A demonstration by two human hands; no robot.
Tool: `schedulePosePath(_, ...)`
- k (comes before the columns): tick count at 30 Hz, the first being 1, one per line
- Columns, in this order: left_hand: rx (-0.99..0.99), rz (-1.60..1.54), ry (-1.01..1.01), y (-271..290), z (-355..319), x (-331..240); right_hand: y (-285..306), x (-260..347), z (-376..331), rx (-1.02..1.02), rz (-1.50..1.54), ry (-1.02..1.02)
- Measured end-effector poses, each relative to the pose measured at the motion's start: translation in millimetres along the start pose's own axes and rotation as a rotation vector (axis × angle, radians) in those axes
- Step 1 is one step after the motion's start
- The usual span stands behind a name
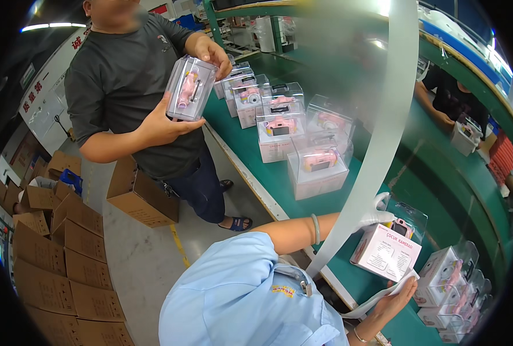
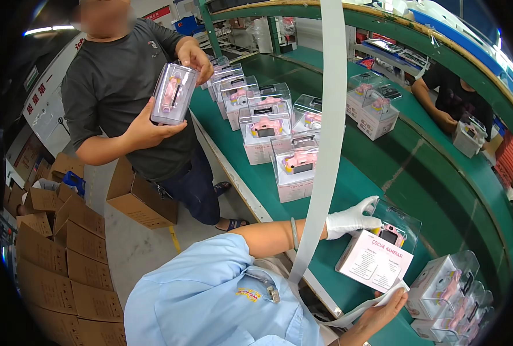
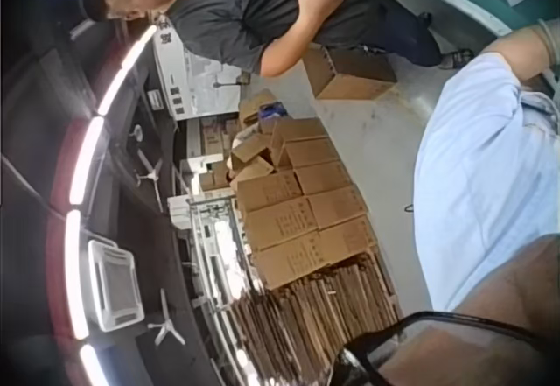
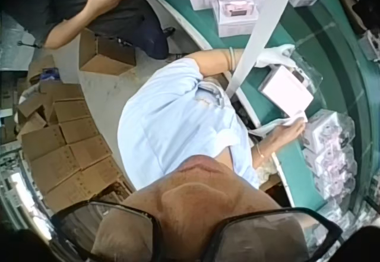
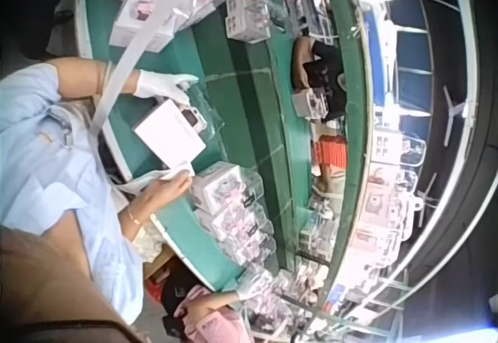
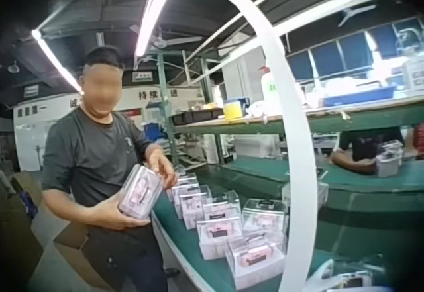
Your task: The person peels stickers from a backing strip by hand and applies them to packaged camera boxes, picking up each box from the conveyor belt and placing it back down.
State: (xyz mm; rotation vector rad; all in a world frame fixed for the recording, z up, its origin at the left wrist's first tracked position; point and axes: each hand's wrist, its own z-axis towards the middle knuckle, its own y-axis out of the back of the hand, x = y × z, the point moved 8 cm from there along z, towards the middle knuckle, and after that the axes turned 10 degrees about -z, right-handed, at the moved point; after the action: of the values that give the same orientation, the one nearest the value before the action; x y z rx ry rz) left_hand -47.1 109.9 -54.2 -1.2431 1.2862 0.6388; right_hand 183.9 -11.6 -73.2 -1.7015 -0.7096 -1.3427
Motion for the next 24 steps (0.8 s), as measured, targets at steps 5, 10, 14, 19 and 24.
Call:
schedulePosePath(5, 0.004, 0.045, -0.059, -2, -2, -1, 2, -1, -1, 0.036, 0.002, 0.026)
schedulePosePath(10, 0.008, -0.021, -0.108, -8, -9, -7, 9, 1, -4, 0.006, 0.010, 0.036)
schedulePosePath(14, -0.049, -0.060, -0.161, -12, -2, -10, 12, -7, 8, 0.089, 0.022, 0.021)
schedulePosePath(19, -0.325, 0.341, -0.843, -23, 13, -90, -5, 8, 35, 0.080, 0.029, 0.064)
schedulePosePath(24, -0.451, 0.563, -1.305, -43, 43, -154, -8, 6, 27, 0.067, -0.046, 0.032)
